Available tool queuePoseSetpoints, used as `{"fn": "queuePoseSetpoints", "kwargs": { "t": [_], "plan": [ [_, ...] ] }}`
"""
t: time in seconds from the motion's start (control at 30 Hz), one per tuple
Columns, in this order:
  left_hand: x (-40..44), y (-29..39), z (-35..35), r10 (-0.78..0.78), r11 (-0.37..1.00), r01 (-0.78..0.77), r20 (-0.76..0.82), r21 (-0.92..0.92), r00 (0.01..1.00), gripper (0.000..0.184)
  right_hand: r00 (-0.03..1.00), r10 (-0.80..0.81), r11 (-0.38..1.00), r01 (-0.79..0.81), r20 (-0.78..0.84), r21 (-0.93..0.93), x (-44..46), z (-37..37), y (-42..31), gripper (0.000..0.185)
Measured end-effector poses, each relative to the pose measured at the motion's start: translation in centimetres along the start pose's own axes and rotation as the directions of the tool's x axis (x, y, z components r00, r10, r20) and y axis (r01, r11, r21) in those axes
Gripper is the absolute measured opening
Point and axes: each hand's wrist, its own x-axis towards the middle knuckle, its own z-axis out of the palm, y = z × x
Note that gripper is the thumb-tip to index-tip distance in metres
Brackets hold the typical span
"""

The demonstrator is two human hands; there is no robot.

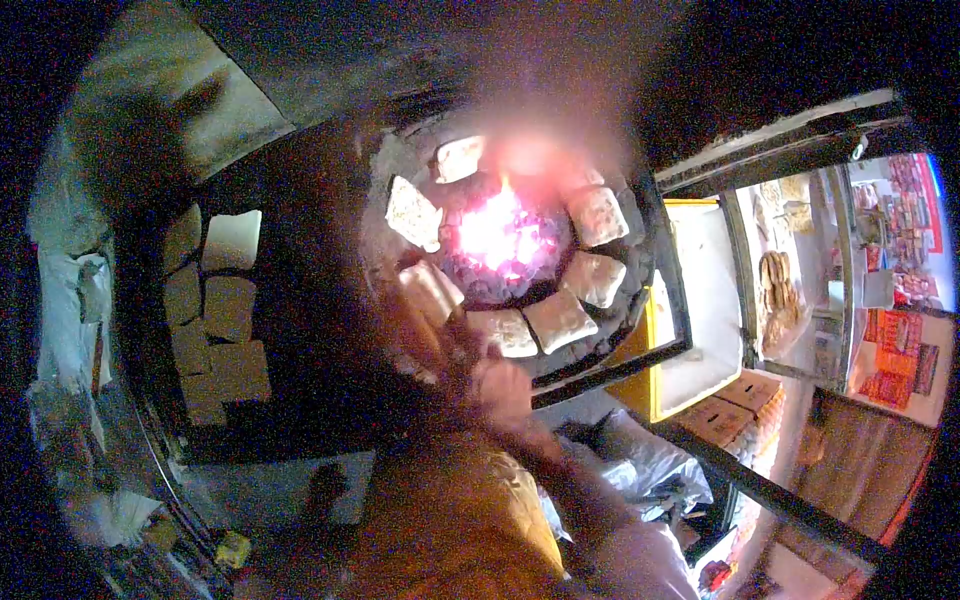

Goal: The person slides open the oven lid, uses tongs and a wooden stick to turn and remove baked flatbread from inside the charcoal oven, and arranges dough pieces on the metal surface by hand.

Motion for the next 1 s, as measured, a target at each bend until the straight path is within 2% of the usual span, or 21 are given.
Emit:
{"fn": "queuePoseSetpoints", "kwargs": {
  "t": [0.07,0.1,0.13,0.17,0.2,0.23,0.27,0.33,0.4,0.43,0.5,0.53,0.57,0.6,0.63,0.67,0.7,0.73,0.83,0.87,1.0],
  "plan": [
    [0.1,0.8,0.4,-0.016,0.997,0.018,-0.016,0.076,1.0,0.032,0.998,0.054,0.942,-0.058,-0.022,-0.329,3.0,-1.9,-1.9,0.07],
    [0.1,1.0,0.7,-0.279,0.96,0.273,-0.131,-0.064,0.951,0.032,0.993,0.058,0.956,-0.085,-0.105,-0.281,4.3,-2.5,-2.6,0.069],
    [0.3,0.9,0.6,-0.529,0.844,0.486,-0.201,-0.228,0.824,0.032,0.98,0.067,0.967,-0.11,-0.188,-0.231,5.4,-2.9,-3.2,0.068],
    [0.2,0.9,0.2,-0.527,0.845,0.484,-0.201,-0.226,0.826,0.032,0.979,0.067,0.967,-0.111,-0.19,-0.229,6.6,-2.7,-3.4,0.068],
    [-0.3,0.4,-0.5,-0.437,0.726,0.349,-0.006,-0.593,0.9,0.034,0.983,0.038,0.942,-0.095,-0.18,-0.323,8.1,-1.7,-3.4,0.065],
    [-0.3,0.7,-0.9,-0.262,0.441,0.237,0.129,-0.865,0.957,0.035,0.98,0.004,0.93,-0.077,-0.199,-0.359,9.7,-0.8,-3.2,0.059],
    [-0.7,1.0,-1.1,-0.26,0.444,0.235,0.126,-0.865,0.957,0.035,0.975,-0.03,0.916,-0.061,-0.218,-0.396,11.3,0.0,-3.1,0.053],
    [-2.1,3.6,-0.6,-0.301,0.829,0.245,-0.032,-0.503,0.953,0.037,0.96,-0.04,0.883,-0.096,-0.278,-0.459,12.8,0.5,-3.8,0.047],
    [-2.3,3.7,-1.2,-0.349,0.808,0.286,-0.027,-0.516,0.937,0.038,0.94,-0.053,0.844,-0.138,-0.337,-0.519,13.4,0.1,-3.8,0.043],
    [-2.5,3.4,-1.5,-0.397,0.782,0.328,-0.018,-0.53,0.918,0.038,0.981,0.008,0.87,-0.103,-0.194,-0.483,13.0,-1.2,-3.0,0.039],
    [-2.6,2.6,-1.2,-0.397,0.759,0.293,-0.058,-0.582,0.916,0.038,0.995,-0.018,0.928,-0.022,-0.101,-0.373,10.6,-3.9,-1.5,0.024],
    [-2.4,2.3,-1.0,-0.399,0.736,0.256,-0.096,-0.627,0.912,0.038,0.955,-0.15,0.987,0.16,-0.257,0.017,12.5,0.0,4.4,0.02],
    [-2.2,2.0,-0.9,-0.397,0.733,0.254,-0.093,-0.631,0.913,0.038,0.927,-0.162,0.88,0.29,-0.338,0.375,11.8,2.3,6.5,0.019],
    [-1.8,1.8,-1.0,-0.477,0.781,0.359,-0.118,-0.511,0.871,0.037,0.893,-0.173,0.63,0.424,-0.415,0.65,11.1,4.6,8.6,0.019],
    [-1.4,1.5,-0.9,-0.548,0.801,0.463,-0.156,-0.38,0.822,0.037,0.988,-0.07,0.436,0.154,-0.137,0.887,7.6,1.6,5.8,0.027],
    [-1.3,1.3,-0.8,-0.548,0.801,0.464,-0.149,-0.379,0.823,0.037,0.987,0.04,0.186,-0.159,0.155,0.969,4.0,-1.7,2.5,0.038],
    [-1.1,1.1,-0.9,-0.517,0.785,0.417,-0.112,-0.458,0.849,0.037,0.962,-0.057,-0.273,-0.271,0.265,0.923,3.0,-2.0,-0.3,0.039],
    [-0.9,1.0,-1.1,-0.481,0.761,0.371,-0.079,-0.532,0.873,0.036,0.949,-0.09,-0.407,-0.313,0.303,0.858,2.7,-1.5,-1.5,0.036],
    [-0.5,0.8,-1.9,-0.363,0.766,0.282,-0.027,-0.577,0.931,0.033,0.93,-0.122,-0.683,-0.332,0.346,0.651,3.0,-2.2,-7.3,0.03],
    [-0.5,1.3,-2.3,-0.363,0.772,0.284,-0.028,-0.569,0.931,0.033,0.916,-0.191,-0.663,-0.385,0.351,0.642,4.8,-0.2,-7.1,0.028],
    [-0.7,3.4,-3.4,-0.368,0.855,0.323,-0.037,-0.405,0.929,0.034,0.946,-0.165,-0.783,-0.297,0.278,0.546,9.3,1.4,-9.4,0.027]
  ]
}}
